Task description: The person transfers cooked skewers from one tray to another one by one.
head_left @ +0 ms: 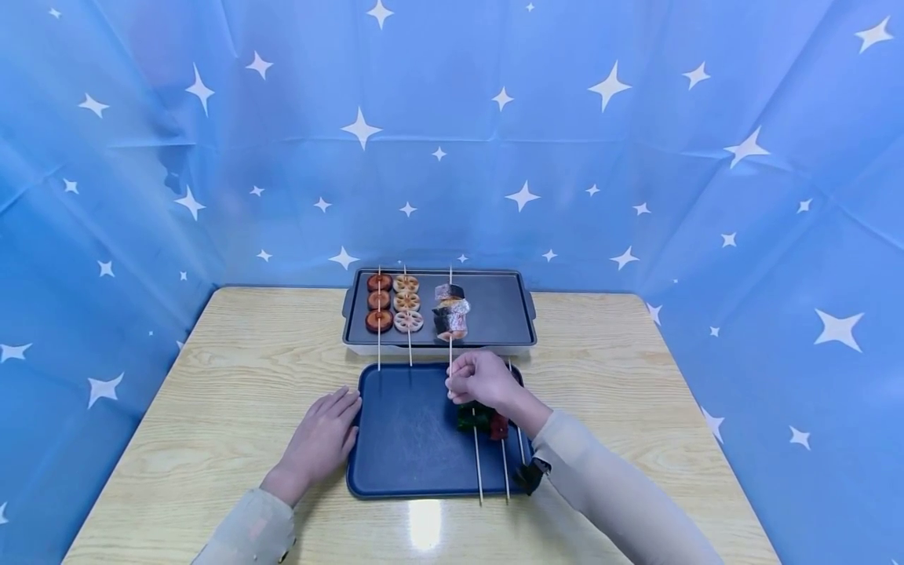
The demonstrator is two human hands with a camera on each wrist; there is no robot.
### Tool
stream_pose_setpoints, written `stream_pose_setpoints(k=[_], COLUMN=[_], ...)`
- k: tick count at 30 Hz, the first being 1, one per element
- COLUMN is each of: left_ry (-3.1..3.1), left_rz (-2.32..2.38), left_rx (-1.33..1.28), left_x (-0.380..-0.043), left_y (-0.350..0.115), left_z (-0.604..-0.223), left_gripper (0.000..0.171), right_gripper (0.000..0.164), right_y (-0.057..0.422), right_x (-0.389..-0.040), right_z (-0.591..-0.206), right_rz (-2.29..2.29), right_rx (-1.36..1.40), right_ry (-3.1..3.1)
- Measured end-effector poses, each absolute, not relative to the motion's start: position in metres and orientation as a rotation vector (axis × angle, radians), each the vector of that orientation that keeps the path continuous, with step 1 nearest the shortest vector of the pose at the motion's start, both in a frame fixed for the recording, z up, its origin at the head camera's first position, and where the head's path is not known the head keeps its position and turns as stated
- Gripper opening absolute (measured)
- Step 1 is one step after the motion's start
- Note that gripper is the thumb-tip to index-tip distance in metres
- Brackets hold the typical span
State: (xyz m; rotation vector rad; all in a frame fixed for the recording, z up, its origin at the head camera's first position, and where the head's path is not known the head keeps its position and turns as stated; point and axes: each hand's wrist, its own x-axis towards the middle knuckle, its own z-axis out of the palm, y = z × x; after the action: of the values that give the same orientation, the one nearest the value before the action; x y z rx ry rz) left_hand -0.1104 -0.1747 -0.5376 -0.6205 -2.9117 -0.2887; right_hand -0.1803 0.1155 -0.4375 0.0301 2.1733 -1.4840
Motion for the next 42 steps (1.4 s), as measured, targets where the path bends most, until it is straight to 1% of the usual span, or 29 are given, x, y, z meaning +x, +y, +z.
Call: stream_pose_setpoints(k=[7,14,23,31,38,42], left_ry=[-2.916,-2.908,-2.892,-2.910,-2.911,-2.913], left_rz=[-0.288,-0.303,-0.316,-0.314,-0.298,-0.308], left_rx=[-0.619,-0.619,-0.627,-0.621,-0.616,-0.625], left_x=[-0.111,-0.112,-0.112,-0.111,-0.110,-0.110], left_y=[-0.174,-0.173,-0.173,-0.173,-0.175,-0.174], left_z=[-0.537,-0.535,-0.533,-0.534,-0.536,-0.536], left_gripper=[0.044,0.044,0.044,0.044,0.044,0.044], right_gripper=[0.012,0.007,0.013,0.011,0.006,0.007], right_y=[0.122,0.128,0.131,0.132,0.132,0.131], right_x=[-0.169,-0.161,-0.147,-0.133,-0.121,-0.111], right_z=[-0.442,-0.443,-0.445,-0.452,-0.457,-0.460], right_rz=[-1.470,-1.405,-1.503,-1.523,-1.538,-1.538], right_rx=[-0.052,-0.088,-0.182,-0.221,-0.233,-0.227], right_ry=[2.193,2.239,2.115,2.066,2.025,2.021])
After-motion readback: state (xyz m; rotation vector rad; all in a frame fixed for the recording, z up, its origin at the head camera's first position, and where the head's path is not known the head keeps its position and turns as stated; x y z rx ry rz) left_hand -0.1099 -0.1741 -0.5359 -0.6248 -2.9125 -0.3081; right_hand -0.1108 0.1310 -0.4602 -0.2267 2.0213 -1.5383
